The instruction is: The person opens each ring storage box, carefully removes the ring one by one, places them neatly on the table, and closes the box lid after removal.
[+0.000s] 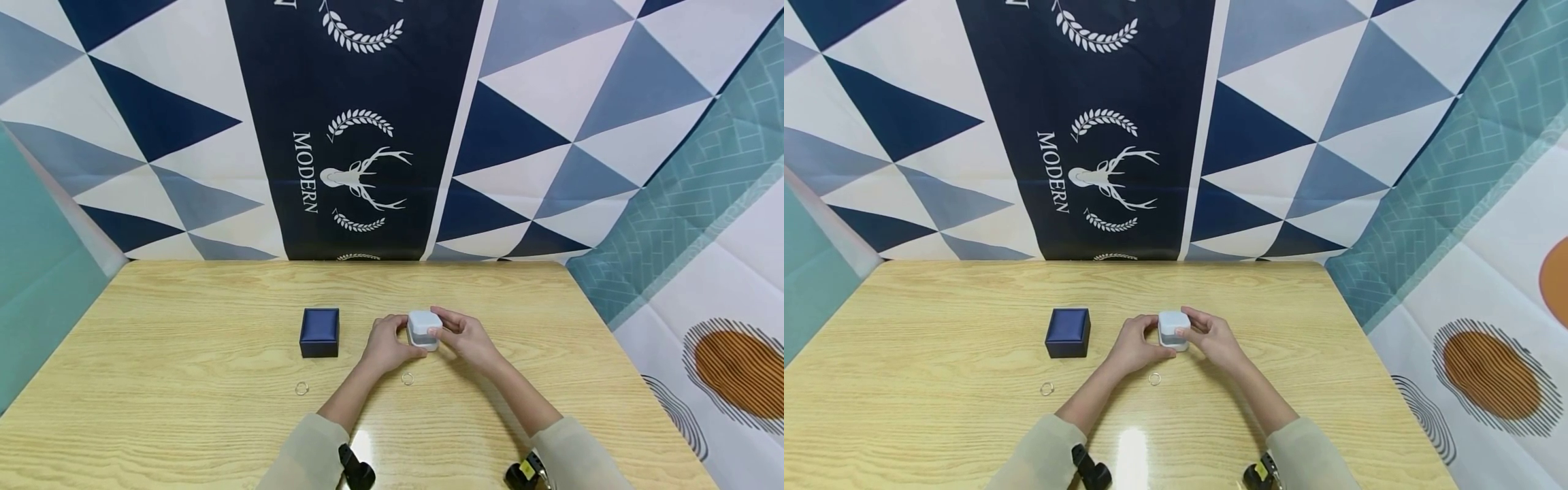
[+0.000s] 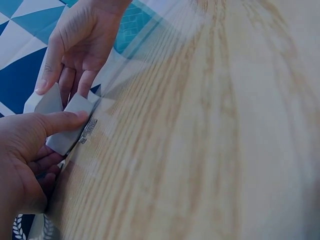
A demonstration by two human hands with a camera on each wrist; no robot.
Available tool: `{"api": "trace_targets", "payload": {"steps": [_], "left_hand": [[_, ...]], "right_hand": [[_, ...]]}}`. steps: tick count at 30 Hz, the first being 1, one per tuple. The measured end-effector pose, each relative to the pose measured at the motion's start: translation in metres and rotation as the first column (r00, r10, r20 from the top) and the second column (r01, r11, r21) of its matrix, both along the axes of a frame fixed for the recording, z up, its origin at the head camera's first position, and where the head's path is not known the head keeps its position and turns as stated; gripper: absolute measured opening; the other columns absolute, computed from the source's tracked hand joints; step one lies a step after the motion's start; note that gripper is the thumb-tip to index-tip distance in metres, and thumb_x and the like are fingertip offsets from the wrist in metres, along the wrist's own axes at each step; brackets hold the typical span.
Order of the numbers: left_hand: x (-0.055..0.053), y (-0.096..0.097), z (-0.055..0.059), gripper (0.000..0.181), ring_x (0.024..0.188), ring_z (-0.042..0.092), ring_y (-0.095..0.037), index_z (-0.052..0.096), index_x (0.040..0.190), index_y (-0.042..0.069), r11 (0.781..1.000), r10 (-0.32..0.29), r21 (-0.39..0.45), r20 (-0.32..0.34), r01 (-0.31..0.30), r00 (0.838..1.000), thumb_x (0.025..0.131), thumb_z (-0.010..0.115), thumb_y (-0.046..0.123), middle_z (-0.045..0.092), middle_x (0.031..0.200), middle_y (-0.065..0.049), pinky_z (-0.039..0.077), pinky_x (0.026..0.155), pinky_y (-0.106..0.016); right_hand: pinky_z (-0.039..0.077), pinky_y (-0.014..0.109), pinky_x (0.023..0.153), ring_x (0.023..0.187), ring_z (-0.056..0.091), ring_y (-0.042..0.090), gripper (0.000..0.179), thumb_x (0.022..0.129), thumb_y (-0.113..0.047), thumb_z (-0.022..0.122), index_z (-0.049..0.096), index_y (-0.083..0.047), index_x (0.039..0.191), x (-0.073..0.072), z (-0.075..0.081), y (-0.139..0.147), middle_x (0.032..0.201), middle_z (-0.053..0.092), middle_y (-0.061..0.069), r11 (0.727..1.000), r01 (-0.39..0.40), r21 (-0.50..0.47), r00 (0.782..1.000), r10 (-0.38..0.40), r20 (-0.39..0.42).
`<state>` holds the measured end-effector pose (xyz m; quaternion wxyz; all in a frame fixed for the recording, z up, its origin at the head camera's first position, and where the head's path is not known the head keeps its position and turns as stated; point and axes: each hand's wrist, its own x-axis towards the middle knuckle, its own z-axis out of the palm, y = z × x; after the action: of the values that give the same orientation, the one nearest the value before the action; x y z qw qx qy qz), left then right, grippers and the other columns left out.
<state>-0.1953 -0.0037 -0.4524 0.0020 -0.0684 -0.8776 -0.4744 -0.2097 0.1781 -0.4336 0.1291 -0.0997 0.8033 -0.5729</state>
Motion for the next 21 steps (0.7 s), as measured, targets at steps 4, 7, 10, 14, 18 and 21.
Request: {"api": "trace_targets", "payload": {"steps": [4,7,10,14,18,21], "left_hand": [[-0.0003,-0.0002,-0.0005,0.068,0.117,0.047,-0.027,0.058,0.124,0.003,1.0,-0.001,-0.004,0.003,0.001,1.0,0.066,0.085,0.027,0.061,0.121,-0.009,0.04,0.101,-0.042],[-0.0004,-0.0004,-0.0002,0.068,0.115,0.048,-0.027,0.059,0.124,0.004,1.0,-0.003,-0.002,0.001,0.003,1.0,0.066,0.085,0.027,0.061,0.121,-0.009,0.04,0.099,-0.042],[-0.0008,-0.0005,0.0004,0.067,0.115,0.047,-0.027,0.058,0.124,0.004,1.0,-0.001,0.002,0.007,0.001,1.0,0.066,0.085,0.027,0.061,0.121,-0.009,0.04,0.099,-0.042],[-0.0007,-0.0006,0.0004,0.069,0.115,0.048,-0.027,0.058,0.125,0.003,1.0,-0.002,-0.01,0.005,0.002,1.0,0.066,0.085,0.028,0.061,0.121,-0.009,0.04,0.099,-0.042],[-0.0004,-0.0001,-0.0004,0.07,0.114,0.048,-0.026,0.057,0.126,0.003,1.0,-0.007,-0.017,0.005,0.007,1.0,0.066,0.085,0.029,0.061,0.122,-0.009,0.041,0.099,-0.041],[-0.0004,0.0001,-0.0002,0.071,0.114,0.048,-0.026,0.057,0.126,0.003,1.0,-0.007,-0.015,0.01,0.007,1.0,0.067,0.085,0.029,0.06,0.123,-0.009,0.041,0.099,-0.041]], "right_hand": [[0.041,0.037,0.103,0.131,0.043,0.028,0.062,0.088,-0.025,0.066,0.041,-0.001,0.14,0.0005,0.0,-0.0004,0.141,0.045,0.017,1.0,0.0,-0.008,1.0,0.0,0.006],[0.042,0.034,0.102,0.131,0.042,0.029,0.062,0.088,-0.023,0.066,0.04,0.0,0.14,0.0003,0.0001,0.0001,0.141,0.044,0.018,1.0,-0.008,-0.006,1.0,0.008,-0.004],[0.042,0.032,0.101,0.132,0.041,0.03,0.062,0.088,-0.023,0.065,0.04,0.001,0.14,0.0,0.0003,0.0005,0.142,0.042,0.019,1.0,-0.016,-0.004,1.0,0.016,-0.012],[0.041,0.032,0.102,0.132,0.041,0.031,0.06,0.089,-0.02,0.064,0.04,0.001,0.14,0.0,-0.0002,0.0011,0.142,0.042,0.02,1.0,-0.02,-0.006,1.0,0.019,-0.018],[0.042,0.029,0.101,0.132,0.04,0.031,0.059,0.089,-0.017,0.064,0.04,0.002,0.139,0.0004,-0.0013,0.002,0.142,0.042,0.021,1.0,-0.02,-0.005,1.0,0.02,-0.019],[0.042,0.028,0.101,0.132,0.04,0.03,0.059,0.088,-0.016,0.065,0.04,0.002,0.139,0.0007,-0.0014,0.0022,0.142,0.041,0.021,1.0,-0.022,-0.013,1.0,0.021,-0.015]]}}
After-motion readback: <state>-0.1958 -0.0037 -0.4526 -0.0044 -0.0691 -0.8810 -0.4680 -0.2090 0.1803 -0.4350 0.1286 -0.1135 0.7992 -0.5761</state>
